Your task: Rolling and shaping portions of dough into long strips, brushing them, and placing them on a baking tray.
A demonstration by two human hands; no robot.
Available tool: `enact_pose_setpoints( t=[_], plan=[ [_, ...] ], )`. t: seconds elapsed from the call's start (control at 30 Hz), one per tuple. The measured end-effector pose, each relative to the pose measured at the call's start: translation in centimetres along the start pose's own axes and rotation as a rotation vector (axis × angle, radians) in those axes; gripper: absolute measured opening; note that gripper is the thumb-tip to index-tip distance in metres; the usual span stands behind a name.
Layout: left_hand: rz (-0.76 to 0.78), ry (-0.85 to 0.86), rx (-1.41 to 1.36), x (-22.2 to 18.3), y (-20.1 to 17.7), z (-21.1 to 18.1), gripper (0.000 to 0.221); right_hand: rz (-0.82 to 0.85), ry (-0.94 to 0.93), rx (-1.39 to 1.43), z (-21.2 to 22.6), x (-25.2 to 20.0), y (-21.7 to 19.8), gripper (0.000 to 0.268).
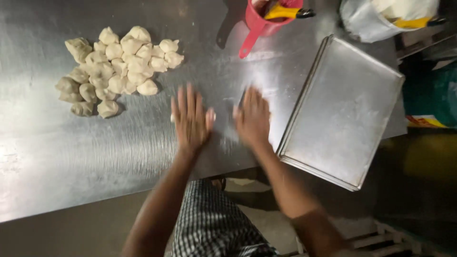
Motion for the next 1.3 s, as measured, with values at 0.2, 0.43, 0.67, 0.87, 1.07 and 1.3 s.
enact_pose_setpoints(
  t=[0.2,0.43,0.67,0.87,1.07,1.3],
  plan=[
    [0.14,-0.032,0.017,-7.8,-2.7,-1.1,0.067,0.014,-0.077,-0.005,0.8,-10.3,-1.3,0.065],
    [-0.228,0.072,-0.061,9.2,4.0,1.7,0.062,-0.115,0.084,-0.157,-3.7,10.2,4.1,0.062],
    [-0.038,0.055,0.028,6.8,2.4,1.4,0.065,-0.108,-0.011,-0.094,-0.7,3.5,0.2,0.068],
    [0.134,-0.028,0.004,-3.3,-0.2,-2.7,0.067,-0.031,-0.214,0.081,-1.5,-6.2,-6.2,0.064],
    [0.154,0.24,-0.205,-6.2,4.3,-10.9,0.062,-0.224,-0.181,0.294,-7.5,-5.7,-6.0,0.049],
    [0.262,0.314,0.142,-7.5,2.8,-14.2,0.05,-0.052,-0.323,0.259,-7.2,-7.6,-6.0,0.05]
  ],
)
Point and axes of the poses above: each hand's wrist, its own x-axis towards the middle knuckle, its own y-axis out of the palm, z = x × y, the point moved 4 cm from there along x, towards the middle knuckle, and after that the axes turned 14 degrees about -z, right-handed, at the moved point
